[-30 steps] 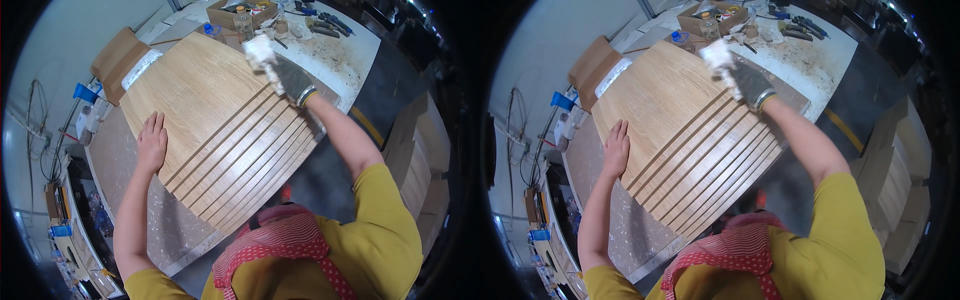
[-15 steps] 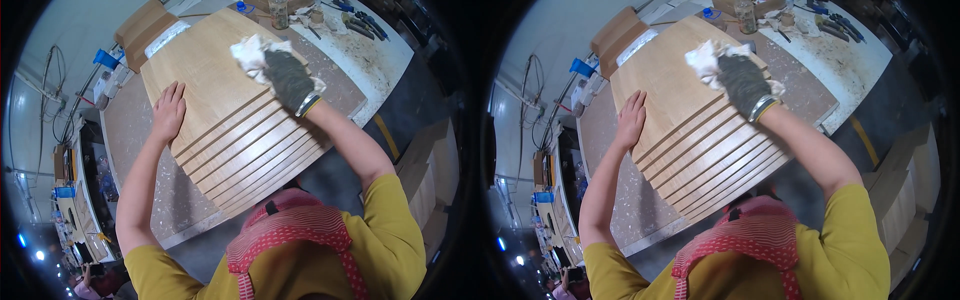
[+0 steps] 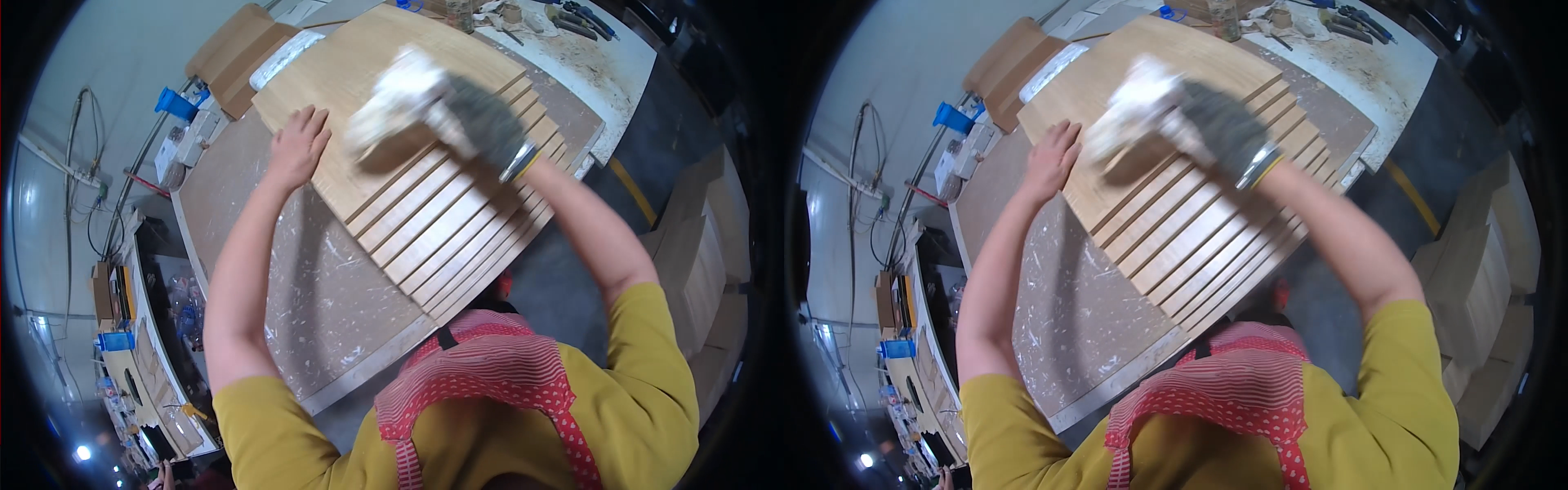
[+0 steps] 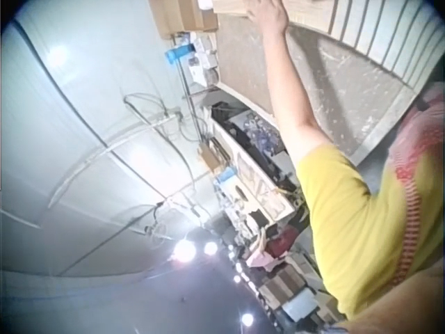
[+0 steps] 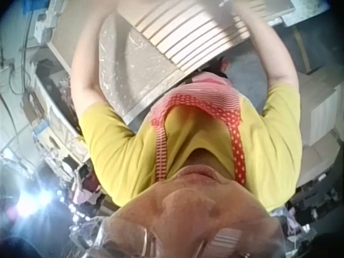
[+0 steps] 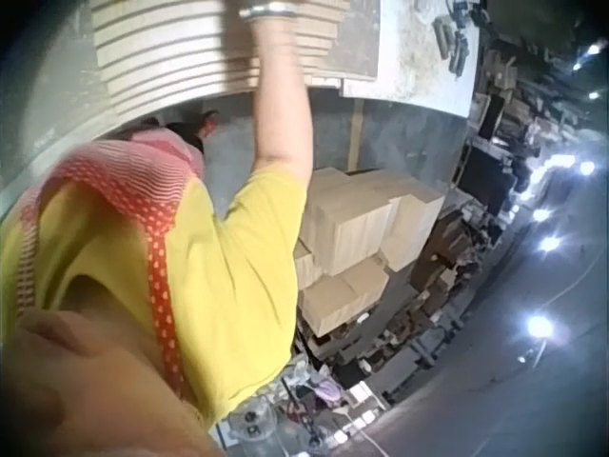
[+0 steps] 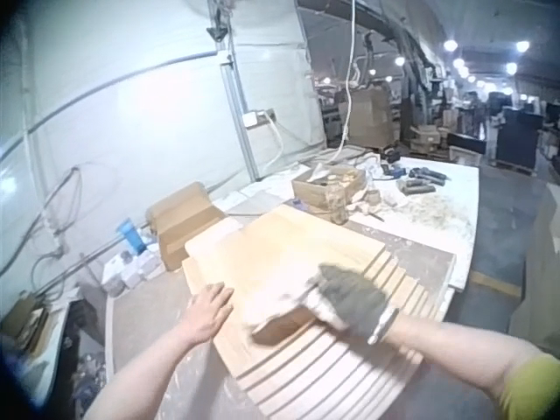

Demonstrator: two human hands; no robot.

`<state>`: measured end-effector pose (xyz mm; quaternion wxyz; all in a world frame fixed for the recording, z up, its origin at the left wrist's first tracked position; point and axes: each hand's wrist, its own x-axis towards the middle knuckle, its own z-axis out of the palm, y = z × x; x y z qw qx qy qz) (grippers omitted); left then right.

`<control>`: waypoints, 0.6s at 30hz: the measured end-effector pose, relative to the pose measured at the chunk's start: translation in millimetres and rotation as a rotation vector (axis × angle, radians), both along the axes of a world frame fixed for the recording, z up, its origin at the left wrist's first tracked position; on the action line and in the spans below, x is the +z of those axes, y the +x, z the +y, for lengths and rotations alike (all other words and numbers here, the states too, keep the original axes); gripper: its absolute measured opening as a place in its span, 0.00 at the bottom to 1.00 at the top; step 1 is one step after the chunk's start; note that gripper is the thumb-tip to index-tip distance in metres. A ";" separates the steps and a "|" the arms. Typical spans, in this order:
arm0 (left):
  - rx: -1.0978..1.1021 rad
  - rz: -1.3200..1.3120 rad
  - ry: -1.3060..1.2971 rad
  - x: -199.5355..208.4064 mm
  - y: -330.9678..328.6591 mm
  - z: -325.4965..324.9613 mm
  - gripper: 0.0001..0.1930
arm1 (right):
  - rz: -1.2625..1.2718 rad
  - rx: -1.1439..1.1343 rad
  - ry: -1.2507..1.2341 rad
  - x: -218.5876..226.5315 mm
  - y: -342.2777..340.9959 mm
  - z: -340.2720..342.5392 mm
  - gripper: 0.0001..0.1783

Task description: The person wipes the surface of a stack of wooden slats with a cloth. They repeatedly flip the stack over to clean both sides and wipe the edges. The person wears gloves and works at a table in a workshop environment.

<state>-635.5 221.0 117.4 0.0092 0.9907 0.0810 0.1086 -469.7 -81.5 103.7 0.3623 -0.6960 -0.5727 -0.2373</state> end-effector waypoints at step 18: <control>0.074 0.149 0.036 -30.5 -1.2 34.8 0.28 | 0.099 0.238 0.074 31.5 -158.1 34.0 0.23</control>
